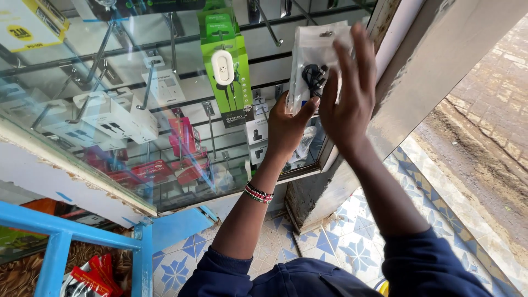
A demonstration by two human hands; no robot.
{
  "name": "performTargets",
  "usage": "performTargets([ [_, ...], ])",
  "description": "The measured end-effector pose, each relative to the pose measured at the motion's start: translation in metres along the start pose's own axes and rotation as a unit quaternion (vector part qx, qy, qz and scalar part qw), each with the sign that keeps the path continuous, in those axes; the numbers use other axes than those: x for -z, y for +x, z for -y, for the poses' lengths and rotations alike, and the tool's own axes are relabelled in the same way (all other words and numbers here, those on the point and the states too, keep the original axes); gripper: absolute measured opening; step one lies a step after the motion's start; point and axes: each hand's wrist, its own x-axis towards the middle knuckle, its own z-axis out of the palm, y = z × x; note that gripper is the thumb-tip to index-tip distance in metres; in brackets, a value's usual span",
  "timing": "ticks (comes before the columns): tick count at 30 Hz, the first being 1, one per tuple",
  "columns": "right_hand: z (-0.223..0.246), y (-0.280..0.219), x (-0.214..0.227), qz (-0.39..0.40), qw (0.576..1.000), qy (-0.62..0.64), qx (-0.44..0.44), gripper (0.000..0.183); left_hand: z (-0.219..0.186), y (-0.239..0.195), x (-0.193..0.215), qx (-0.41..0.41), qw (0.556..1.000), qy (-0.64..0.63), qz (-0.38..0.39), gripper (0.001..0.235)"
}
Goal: The person wipes the surfaces of packaged electronic accessories, including earphones and chargers, using a blue cloth. They pick up each item from a glass display case, wipe it, and place it back on the shelf.
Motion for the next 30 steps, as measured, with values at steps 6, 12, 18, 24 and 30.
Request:
performTargets([
  [6,0.005,-0.024,-0.01,0.13,0.991,0.019,-0.022,0.037,0.022,0.023,-0.012,0.06,0.996,-0.058,-0.024,0.019],
  [12,-0.021,-0.006,-0.041,0.213,0.975,0.063,-0.03,0.046,0.048,0.059,-0.011,0.095,0.972,-0.208,-0.061,0.032],
  [18,-0.022,-0.004,-0.051,0.206,0.968,0.125,-0.072,0.046,0.057,0.043,0.002,0.123,0.957,-0.253,-0.066,0.091],
  [24,0.005,-0.053,-0.021,0.149,0.98,0.097,-0.092,0.036,0.003,-0.108,0.067,0.194,0.958,-0.125,0.172,0.09],
  [30,-0.019,-0.132,0.046,0.0,0.983,0.114,-0.142,0.039,0.105,-0.266,0.191,0.238,0.939,-0.236,0.071,0.093],
])
